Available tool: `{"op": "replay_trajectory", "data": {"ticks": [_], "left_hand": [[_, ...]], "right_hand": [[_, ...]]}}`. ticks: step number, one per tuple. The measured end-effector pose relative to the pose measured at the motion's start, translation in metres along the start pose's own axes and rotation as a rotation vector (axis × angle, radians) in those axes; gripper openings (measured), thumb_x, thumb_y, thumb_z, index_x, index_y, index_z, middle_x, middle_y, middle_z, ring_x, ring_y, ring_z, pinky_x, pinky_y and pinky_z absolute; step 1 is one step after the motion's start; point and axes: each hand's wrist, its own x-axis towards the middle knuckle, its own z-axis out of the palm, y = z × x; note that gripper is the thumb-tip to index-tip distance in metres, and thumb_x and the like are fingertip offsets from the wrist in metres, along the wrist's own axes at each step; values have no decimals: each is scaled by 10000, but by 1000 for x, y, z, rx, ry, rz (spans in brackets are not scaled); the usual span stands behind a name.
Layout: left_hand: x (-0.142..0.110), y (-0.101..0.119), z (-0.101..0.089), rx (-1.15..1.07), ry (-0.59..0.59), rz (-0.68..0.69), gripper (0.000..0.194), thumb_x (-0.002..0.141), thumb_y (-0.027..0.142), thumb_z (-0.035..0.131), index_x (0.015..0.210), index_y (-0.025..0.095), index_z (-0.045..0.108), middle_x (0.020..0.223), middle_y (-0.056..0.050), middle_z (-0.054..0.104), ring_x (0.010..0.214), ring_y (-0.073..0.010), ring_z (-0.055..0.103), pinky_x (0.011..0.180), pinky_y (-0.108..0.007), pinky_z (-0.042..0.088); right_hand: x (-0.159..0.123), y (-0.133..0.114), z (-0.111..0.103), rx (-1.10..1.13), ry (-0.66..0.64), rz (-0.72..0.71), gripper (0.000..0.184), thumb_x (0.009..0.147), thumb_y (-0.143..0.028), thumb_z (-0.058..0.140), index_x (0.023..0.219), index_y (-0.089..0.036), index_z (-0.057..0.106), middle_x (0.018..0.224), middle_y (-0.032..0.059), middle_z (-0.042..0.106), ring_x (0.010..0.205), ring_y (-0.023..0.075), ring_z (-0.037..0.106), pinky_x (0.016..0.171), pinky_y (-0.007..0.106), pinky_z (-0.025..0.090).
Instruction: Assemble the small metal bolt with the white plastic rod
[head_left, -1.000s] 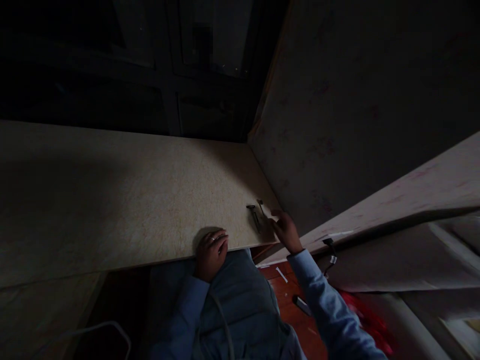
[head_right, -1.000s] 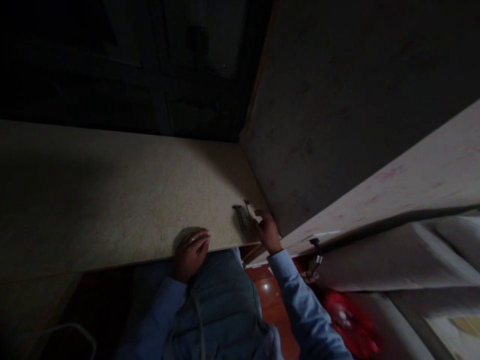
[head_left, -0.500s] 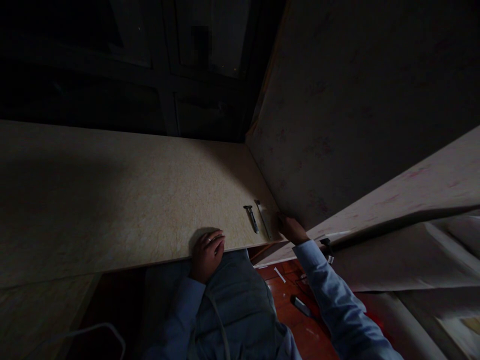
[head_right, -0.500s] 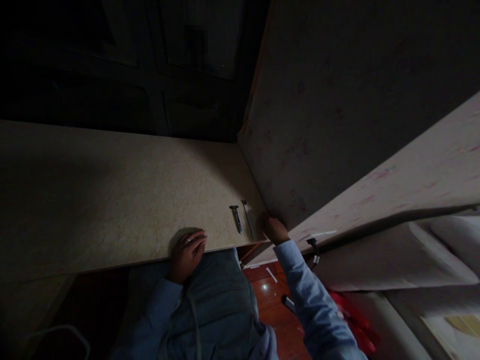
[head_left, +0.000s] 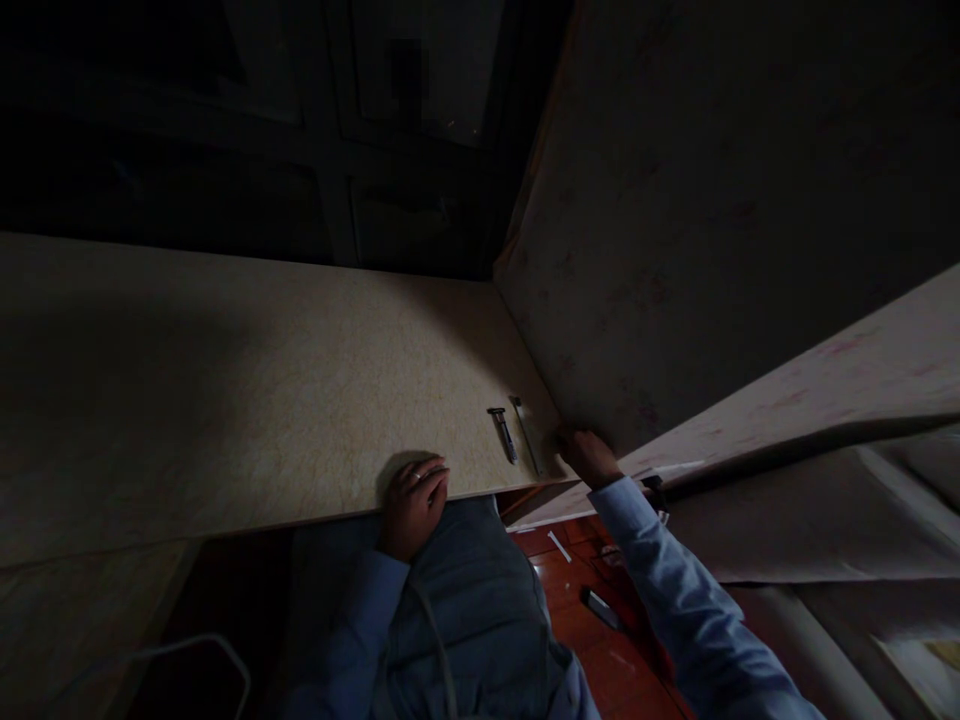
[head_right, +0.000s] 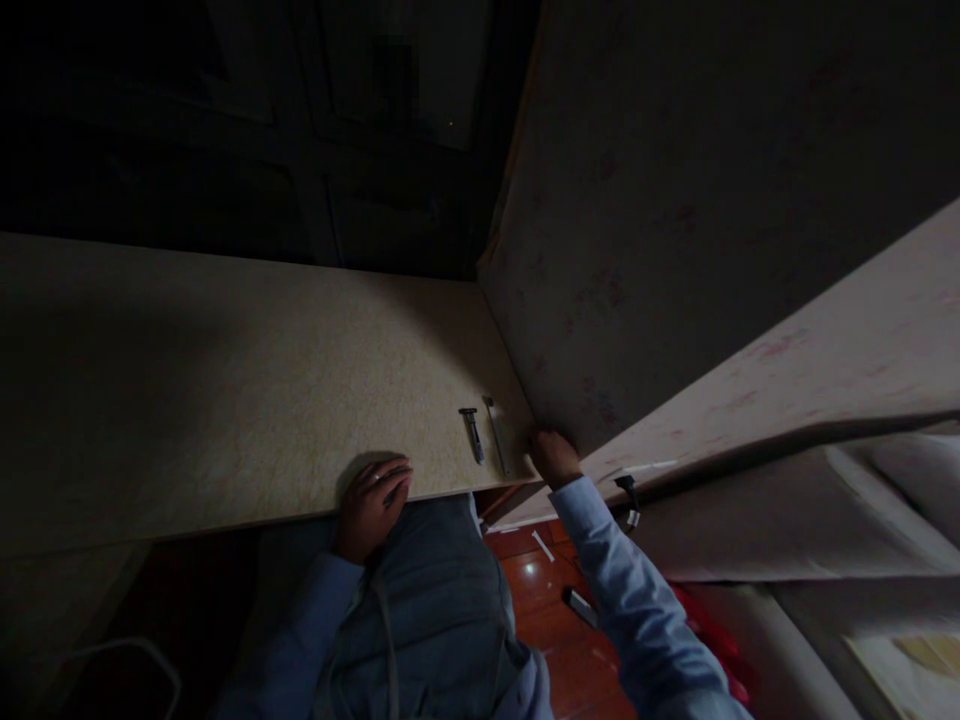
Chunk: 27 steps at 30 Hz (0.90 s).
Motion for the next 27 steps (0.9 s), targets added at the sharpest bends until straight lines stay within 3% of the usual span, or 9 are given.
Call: {"op": "replay_trajectory", "data": {"ticks": [12, 19, 23, 27], "left_hand": [[1, 1, 0, -24, 14, -1, 178, 907, 179, 577, 939, 238, 742, 1068, -51, 764, 979, -237, 690, 907, -429, 558], [2, 3, -2, -17, 0, 4, 189, 918, 186, 563, 952, 235, 743, 1076, -49, 762, 979, -237, 686, 892, -422, 558], [1, 2, -1, -13, 13, 0, 183, 914, 188, 573, 948, 240, 745, 1070, -50, 763, 982, -239, 685, 893, -423, 555], [1, 2, 0, -22, 15, 0, 186, 917, 184, 568, 943, 230, 747, 1067, -57, 761, 987, -236, 682, 895, -415, 553]], "right_hand": [[2, -12, 5, -52, 63, 24, 297, 967, -224, 478, 1122, -180, 727, 1003, 192, 767, 942, 277, 748, 756, 318, 532], [10, -5, -9, -33, 109, -54, 323, 967, -234, 485, 1202, -222, 707, 1091, 131, 762, 968, 232, 731, 796, 274, 517], [24, -1, -19, 6, 163, -156, 359, 935, -138, 496, 1225, -192, 700, 1205, 126, 720, 1047, 210, 698, 872, 241, 492], [42, 0, -16, 5, 172, -198, 401, 925, -85, 473, 1255, -178, 682, 1208, 134, 717, 1055, 204, 691, 891, 242, 492]]}}
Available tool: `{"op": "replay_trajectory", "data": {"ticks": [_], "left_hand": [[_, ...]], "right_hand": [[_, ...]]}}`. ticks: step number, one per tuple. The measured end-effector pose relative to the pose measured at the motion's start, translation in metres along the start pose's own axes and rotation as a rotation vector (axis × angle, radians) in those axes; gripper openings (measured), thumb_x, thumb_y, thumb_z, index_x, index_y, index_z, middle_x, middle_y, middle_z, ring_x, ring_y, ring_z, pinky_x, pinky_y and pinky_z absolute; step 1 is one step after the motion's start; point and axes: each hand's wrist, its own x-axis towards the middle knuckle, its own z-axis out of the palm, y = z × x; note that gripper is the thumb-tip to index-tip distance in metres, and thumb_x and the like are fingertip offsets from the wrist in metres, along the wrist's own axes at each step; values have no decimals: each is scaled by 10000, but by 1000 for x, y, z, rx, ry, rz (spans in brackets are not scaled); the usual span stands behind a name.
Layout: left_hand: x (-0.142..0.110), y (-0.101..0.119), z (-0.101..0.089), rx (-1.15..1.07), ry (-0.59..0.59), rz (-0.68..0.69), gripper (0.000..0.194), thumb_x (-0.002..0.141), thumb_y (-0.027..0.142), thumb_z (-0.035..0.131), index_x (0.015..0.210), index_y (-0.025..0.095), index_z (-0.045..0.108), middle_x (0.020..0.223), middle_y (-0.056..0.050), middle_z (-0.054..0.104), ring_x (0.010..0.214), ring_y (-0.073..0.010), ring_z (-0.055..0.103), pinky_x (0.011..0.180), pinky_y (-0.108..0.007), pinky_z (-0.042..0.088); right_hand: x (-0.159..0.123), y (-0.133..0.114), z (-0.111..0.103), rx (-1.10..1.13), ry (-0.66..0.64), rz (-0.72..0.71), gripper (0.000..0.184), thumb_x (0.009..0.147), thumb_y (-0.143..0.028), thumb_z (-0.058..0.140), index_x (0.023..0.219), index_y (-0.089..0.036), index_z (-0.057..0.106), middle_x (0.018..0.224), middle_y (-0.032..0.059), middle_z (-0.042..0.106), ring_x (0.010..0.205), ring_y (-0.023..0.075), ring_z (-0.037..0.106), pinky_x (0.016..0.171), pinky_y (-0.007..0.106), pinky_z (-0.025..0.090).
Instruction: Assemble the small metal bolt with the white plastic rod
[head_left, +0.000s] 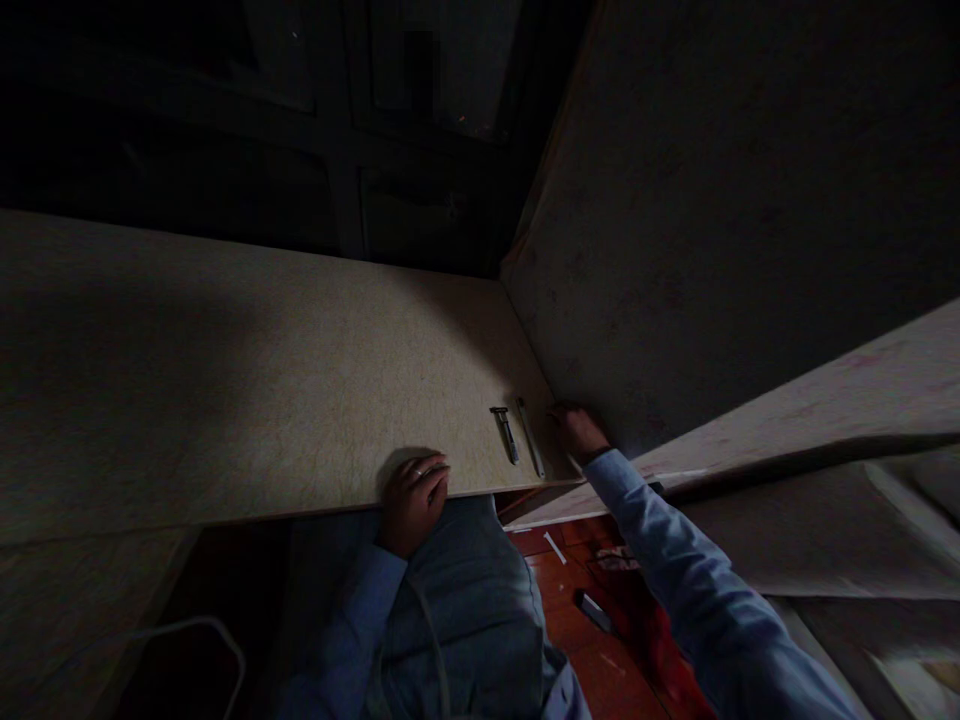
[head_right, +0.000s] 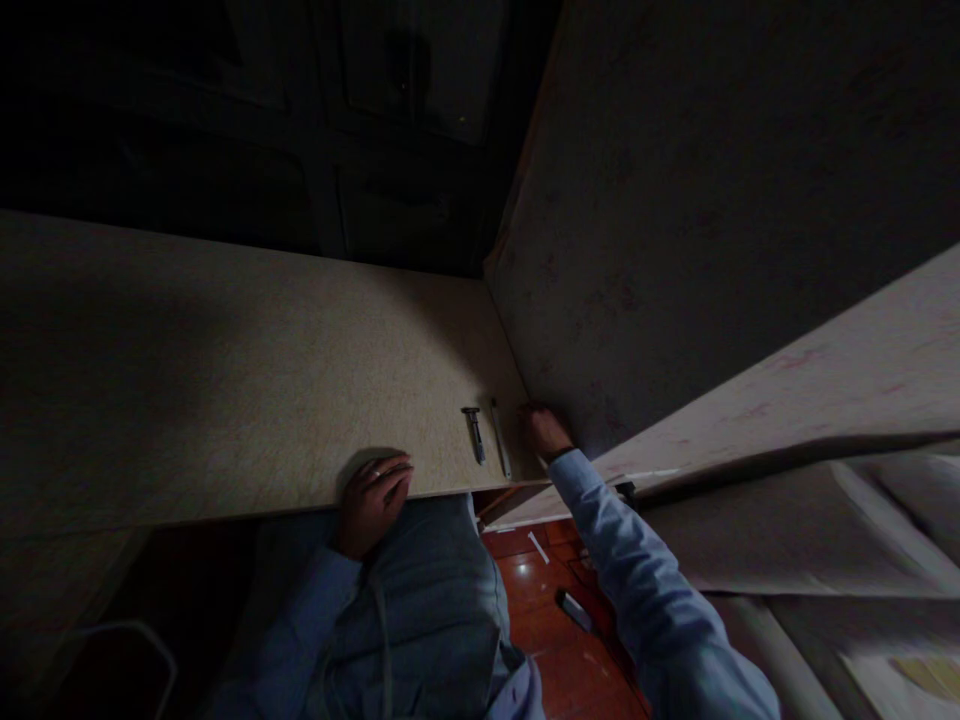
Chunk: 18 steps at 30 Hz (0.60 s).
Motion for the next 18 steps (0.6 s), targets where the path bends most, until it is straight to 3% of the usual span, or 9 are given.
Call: {"op": "replay_trajectory", "data": {"ticks": [8, 18], "left_hand": [[1, 3, -3, 13, -6, 6, 187, 919, 182, 571, 948, 222, 751, 1067, -58, 764, 968, -236, 688, 883, -415, 555], [0, 1, -2, 16, 1, 13, 185, 909, 179, 578, 950, 220, 753, 1063, -60, 764, 967, -240, 684, 885, -413, 543]], "right_hand": [[11, 4, 16, -42, -26, -27, 451, 903, -59, 488, 1301, -189, 654, 1173, 147, 734, 1047, 214, 702, 907, 273, 509], [4, 4, 18, -36, -27, -51, 522, 868, -22, 486, 1324, -216, 647, 1206, 136, 726, 1012, 225, 719, 890, 290, 541]]}}
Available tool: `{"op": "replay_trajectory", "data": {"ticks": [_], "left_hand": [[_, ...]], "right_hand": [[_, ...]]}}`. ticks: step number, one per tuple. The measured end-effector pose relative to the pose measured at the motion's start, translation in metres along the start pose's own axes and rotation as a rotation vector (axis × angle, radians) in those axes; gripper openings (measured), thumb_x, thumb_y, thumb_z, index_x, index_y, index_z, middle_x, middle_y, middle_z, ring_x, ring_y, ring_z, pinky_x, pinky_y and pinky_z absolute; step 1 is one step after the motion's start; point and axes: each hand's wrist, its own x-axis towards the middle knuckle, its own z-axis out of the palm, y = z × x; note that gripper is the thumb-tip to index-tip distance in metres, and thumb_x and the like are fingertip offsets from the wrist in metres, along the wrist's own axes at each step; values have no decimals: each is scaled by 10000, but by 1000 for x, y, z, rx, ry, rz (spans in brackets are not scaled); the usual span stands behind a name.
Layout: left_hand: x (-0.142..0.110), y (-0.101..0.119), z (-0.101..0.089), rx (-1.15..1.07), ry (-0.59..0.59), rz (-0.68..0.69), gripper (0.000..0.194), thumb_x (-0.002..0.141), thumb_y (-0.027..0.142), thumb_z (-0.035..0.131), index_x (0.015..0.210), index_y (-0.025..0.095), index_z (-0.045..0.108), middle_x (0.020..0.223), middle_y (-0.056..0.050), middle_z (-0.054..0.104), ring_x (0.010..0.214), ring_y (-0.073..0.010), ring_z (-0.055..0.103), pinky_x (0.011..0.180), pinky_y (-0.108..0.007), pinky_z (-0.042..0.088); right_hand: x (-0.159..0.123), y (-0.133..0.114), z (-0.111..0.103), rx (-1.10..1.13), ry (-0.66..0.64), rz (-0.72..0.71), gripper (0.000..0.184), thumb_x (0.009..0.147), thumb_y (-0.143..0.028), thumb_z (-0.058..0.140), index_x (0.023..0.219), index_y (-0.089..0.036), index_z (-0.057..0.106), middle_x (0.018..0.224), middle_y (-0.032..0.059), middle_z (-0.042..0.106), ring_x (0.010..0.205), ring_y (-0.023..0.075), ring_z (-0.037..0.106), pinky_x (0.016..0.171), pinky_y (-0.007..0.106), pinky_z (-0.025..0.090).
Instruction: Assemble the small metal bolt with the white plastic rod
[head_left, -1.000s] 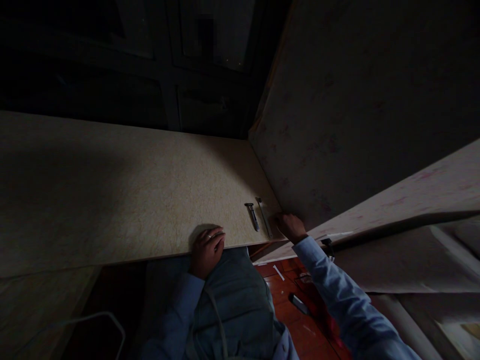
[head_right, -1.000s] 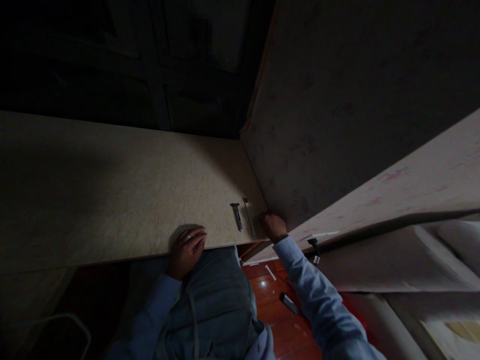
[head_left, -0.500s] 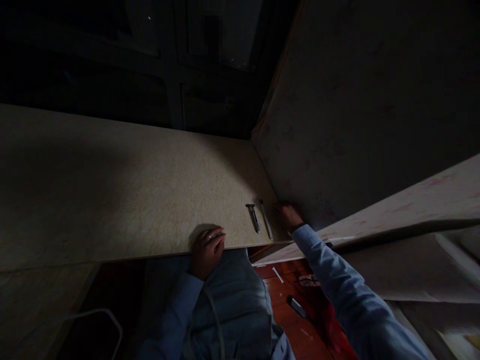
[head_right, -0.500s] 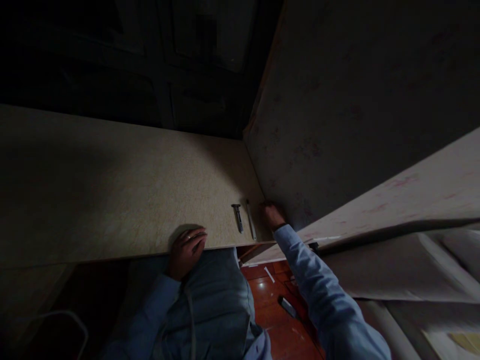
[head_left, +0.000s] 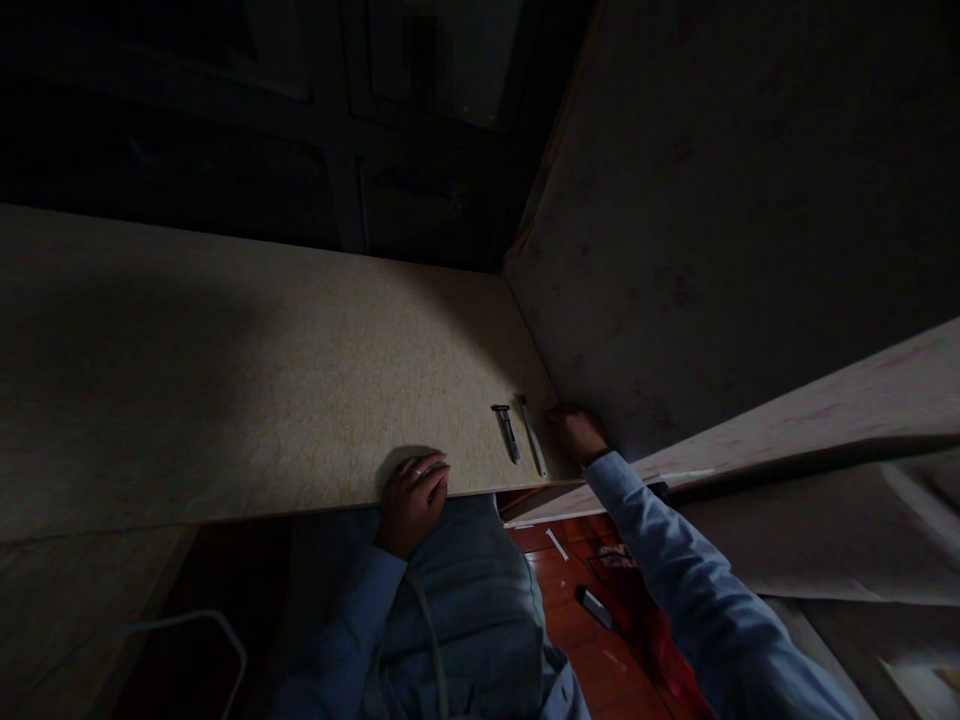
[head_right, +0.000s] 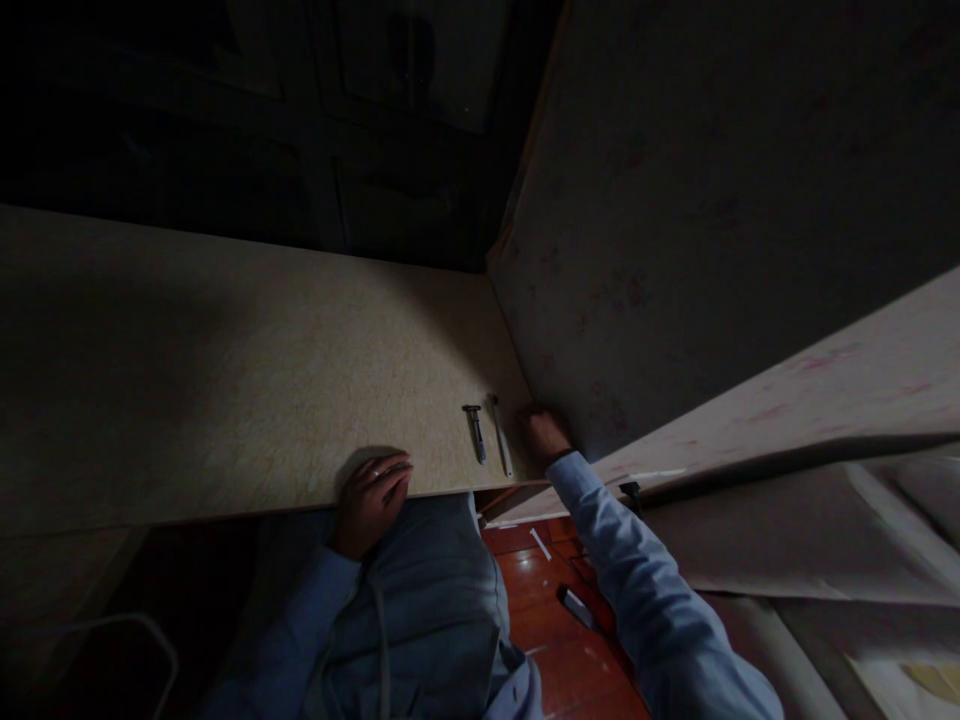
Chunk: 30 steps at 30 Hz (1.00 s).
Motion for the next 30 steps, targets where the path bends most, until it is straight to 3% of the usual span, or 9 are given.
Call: {"op": "replay_trajectory", "data": {"ticks": [8, 12, 16, 22, 26, 30], "left_hand": [[0, 1, 0, 19, -10, -12, 191, 913, 182, 574, 943, 220, 759, 1061, -63, 765, 968, -240, 683, 891, -418, 540], [0, 2, -1, 47, -18, -3, 186, 914, 184, 576, 941, 218, 756, 1071, -59, 765, 969, -239, 684, 882, -410, 548], [1, 3, -1, 63, -14, 1, 183, 911, 183, 576, 933, 219, 754, 1062, -58, 767, 960, -238, 685, 873, -407, 555], [1, 2, -2, 3, -18, -31, 189, 912, 190, 569, 931, 223, 754, 1063, -62, 768, 968, -240, 688, 887, -427, 555], [4, 4, -3, -166, -41, -164, 190, 904, 240, 574, 920, 223, 763, 1051, -73, 769, 1000, -255, 686, 910, -453, 545], [11, 15, -12, -565, -1, -516, 233, 866, 360, 644, 986, 188, 746, 1052, -107, 768, 1029, -253, 697, 947, -425, 538]], "right_hand": [[0, 0, -4, 65, 81, -11, 548, 874, -44, 476, 1412, -118, 548, 1333, 196, 646, 1174, 282, 647, 1015, 380, 494], [6, 6, -3, 134, -18, -85, 626, 816, -47, 539, 1440, -76, 501, 1363, 201, 628, 1203, 285, 639, 1042, 391, 486], [11, 9, -3, 131, -64, -78, 577, 858, -76, 523, 1435, -79, 508, 1297, 203, 672, 1128, 279, 685, 979, 371, 520], [3, 0, -23, 151, -73, -119, 509, 884, -202, 610, 1385, -131, 559, 1292, 183, 680, 1140, 265, 682, 955, 311, 517], [-14, -18, -44, 135, -14, -180, 465, 898, -312, 630, 1339, -165, 602, 1307, 159, 670, 1119, 273, 689, 924, 310, 526], [-28, -56, -59, 191, 93, -299, 459, 901, -344, 634, 1331, -183, 615, 1332, 147, 656, 1180, 279, 652, 971, 337, 511]]}}
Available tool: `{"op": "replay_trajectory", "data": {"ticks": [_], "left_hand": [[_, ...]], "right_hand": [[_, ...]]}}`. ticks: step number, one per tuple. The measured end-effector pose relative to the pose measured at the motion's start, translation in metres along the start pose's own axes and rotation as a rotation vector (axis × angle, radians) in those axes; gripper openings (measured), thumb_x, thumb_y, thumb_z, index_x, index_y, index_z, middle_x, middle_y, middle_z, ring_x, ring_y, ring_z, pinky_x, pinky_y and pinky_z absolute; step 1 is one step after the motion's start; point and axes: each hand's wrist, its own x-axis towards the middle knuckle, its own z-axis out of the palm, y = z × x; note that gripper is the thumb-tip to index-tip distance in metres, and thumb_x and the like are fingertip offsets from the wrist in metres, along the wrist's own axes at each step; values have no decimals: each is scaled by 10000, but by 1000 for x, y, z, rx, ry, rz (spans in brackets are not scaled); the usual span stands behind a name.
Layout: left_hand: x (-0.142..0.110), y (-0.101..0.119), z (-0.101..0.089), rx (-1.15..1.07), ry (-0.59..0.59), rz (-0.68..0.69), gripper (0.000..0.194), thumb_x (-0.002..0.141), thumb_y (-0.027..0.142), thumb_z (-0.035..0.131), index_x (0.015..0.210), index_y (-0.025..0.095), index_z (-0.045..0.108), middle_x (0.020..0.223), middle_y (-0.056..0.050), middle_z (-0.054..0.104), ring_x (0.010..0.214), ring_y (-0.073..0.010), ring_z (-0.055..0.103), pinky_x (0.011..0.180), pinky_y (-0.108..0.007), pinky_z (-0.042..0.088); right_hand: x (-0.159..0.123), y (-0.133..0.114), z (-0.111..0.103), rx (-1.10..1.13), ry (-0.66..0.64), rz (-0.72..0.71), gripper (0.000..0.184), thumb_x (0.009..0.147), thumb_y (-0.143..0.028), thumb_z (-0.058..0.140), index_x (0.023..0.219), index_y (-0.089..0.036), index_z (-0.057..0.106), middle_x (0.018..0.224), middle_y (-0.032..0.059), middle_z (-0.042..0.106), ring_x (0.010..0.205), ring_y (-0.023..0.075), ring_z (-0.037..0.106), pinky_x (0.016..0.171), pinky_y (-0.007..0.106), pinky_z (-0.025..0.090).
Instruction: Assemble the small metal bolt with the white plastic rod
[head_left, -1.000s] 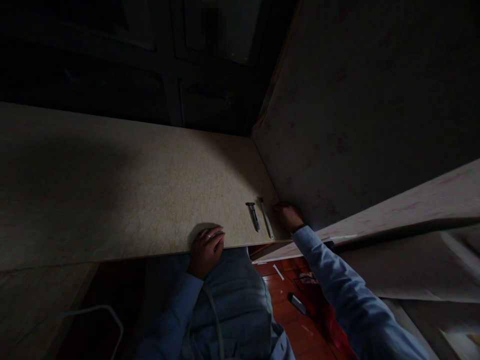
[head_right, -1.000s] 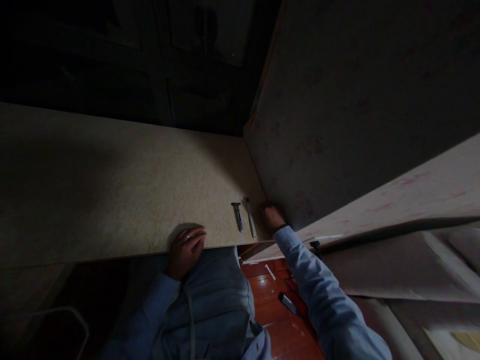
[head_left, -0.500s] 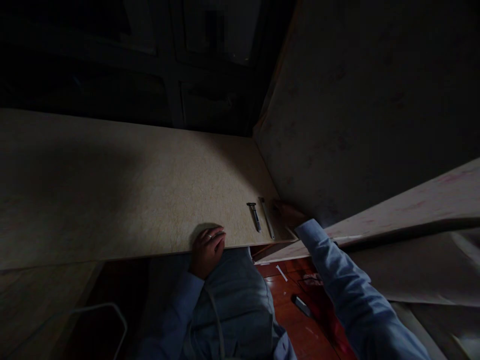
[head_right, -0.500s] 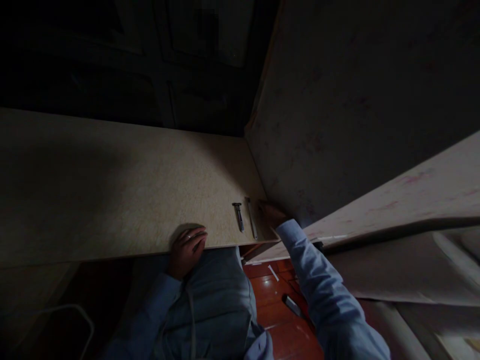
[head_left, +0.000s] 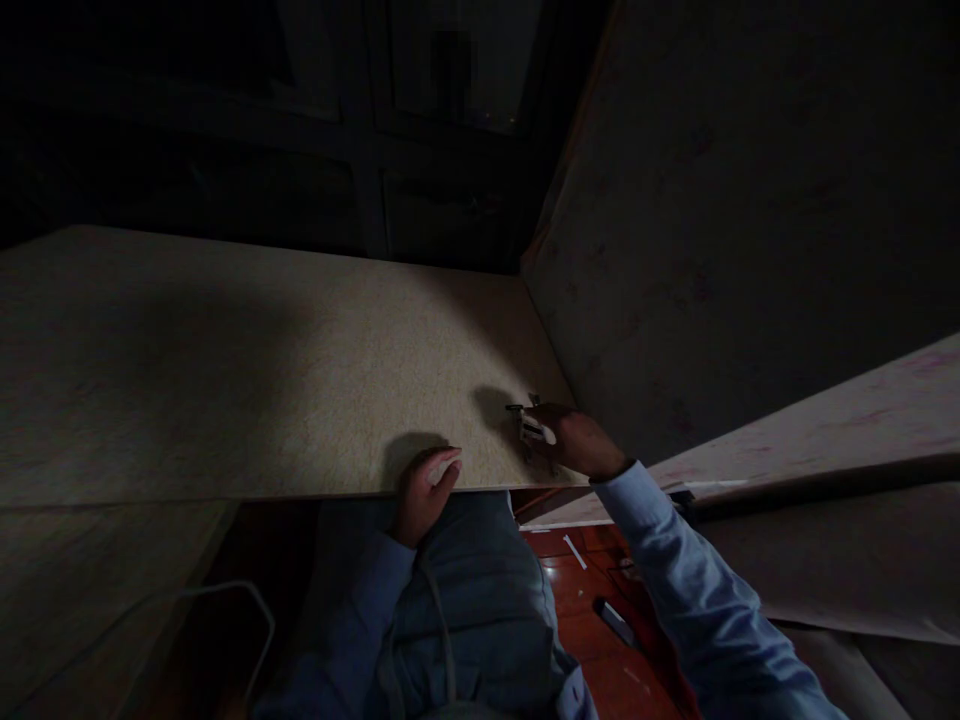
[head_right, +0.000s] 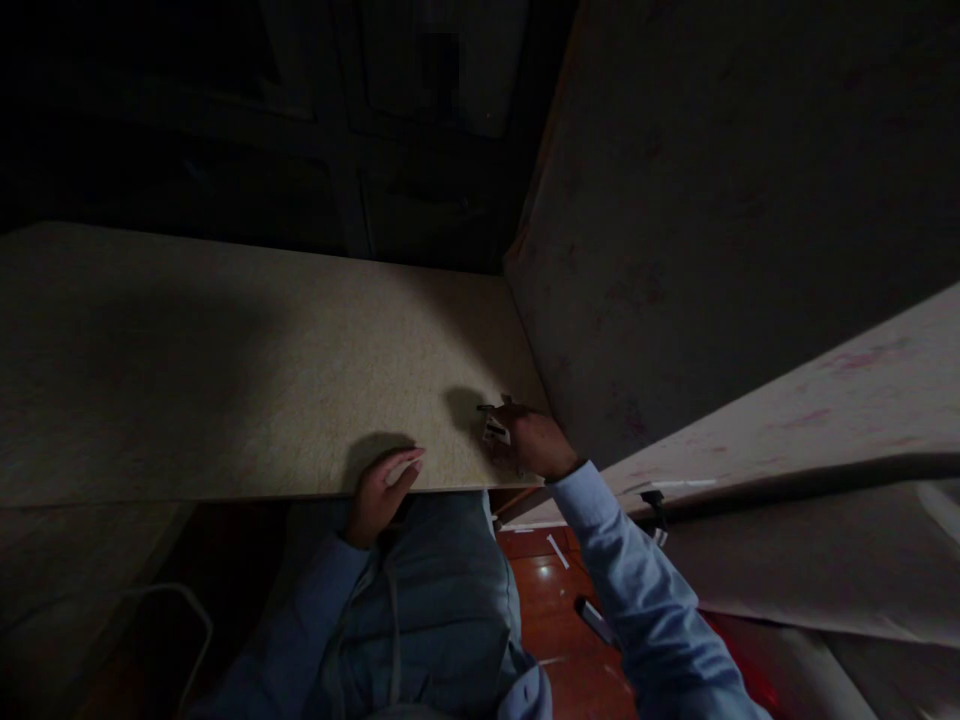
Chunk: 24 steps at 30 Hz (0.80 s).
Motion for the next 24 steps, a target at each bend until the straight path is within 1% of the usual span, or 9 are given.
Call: {"op": "replay_trajectory", "data": {"ticks": [2, 4, 6, 8, 10, 13, 17, 20, 24], "left_hand": [[-1, 12, -3, -293, 16, -218, 346, 827, 433, 696, 1035, 157, 713, 1082, -135, 761, 997, -257, 718, 880, -388, 570], [-2, 25, -9, -523, 16, -379, 465, 790, 486, 735, 1098, 143, 678, 1095, -152, 755, 950, -267, 736, 788, -359, 592], [-4, 35, -16, -665, 6, -482, 517, 756, 497, 772, 1114, 138, 668, 1063, -150, 760, 918, -266, 746, 774, -354, 598], [-7, 41, -24, -742, 4, -547, 509, 725, 489, 801, 1072, 135, 683, 1022, -139, 765, 892, -262, 751, 775, -358, 606], [-9, 41, -32, -766, 29, -579, 484, 695, 467, 829, 1022, 135, 699, 1015, -128, 764, 867, -257, 754, 762, -360, 616], [-14, 37, -43, -749, 115, -591, 464, 639, 421, 875, 968, 138, 710, 999, -101, 765, 807, -228, 752, 724, -340, 628], [-19, 29, -55, -718, 207, -609, 440, 612, 375, 898, 925, 130, 709, 856, -60, 759, 726, -190, 737, 658, -298, 628], [-23, 26, -61, -699, 259, -597, 413, 651, 368, 874, 933, 120, 703, 836, -67, 756, 716, -192, 735, 636, -295, 623], [-25, 27, -64, -689, 318, -578, 398, 708, 380, 828, 971, 114, 693, 905, -102, 767, 734, -204, 745, 652, -301, 619]], "right_hand": [[4, -25, 2, 59, 55, -91, 430, 918, -363, 615, 1310, -187, 633, 1324, 147, 662, 1187, 275, 646, 995, 356, 499], [11, -48, 7, 124, 85, -191, 416, 931, -368, 596, 1304, -188, 639, 1297, 146, 678, 1167, 271, 653, 997, 377, 496], [18, -70, 14, 181, 101, -288, 420, 922, -348, 608, 1309, -189, 637, 1283, 149, 686, 1140, 272, 663, 987, 400, 497], [26, -88, 23, 217, 111, -361, 437, 899, -321, 636, 1316, -193, 633, 1280, 150, 687, 1119, 274, 669, 972, 415, 499], [33, -103, 31, 234, 115, -407, 457, 878, -295, 658, 1322, -194, 627, 1288, 147, 684, 1121, 275, 666, 970, 418, 496], [43, -119, 42, 258, 117, -449, 477, 866, -273, 669, 1332, -190, 616, 1304, 148, 674, 1154, 281, 650, 989, 423, 488], [51, -130, 60, 352, 120, -490, 478, 884, -296, 658, 1346, -188, 602, 1304, 150, 670, 1188, 284, 631, 1007, 445, 494], [55, -134, 74, 514, 137, -495, 487, 893, -284, 646, 1371, -213, 583, 1330, 138, 652, 1227, 270, 610, 1036, 448, 489], [57, -138, 94, 844, 176, -388, 540, 874, -325, 683, 1394, -247, 559, 1390, 131, 612, 1293, 272, 567, 1091, 478, 450]]}}
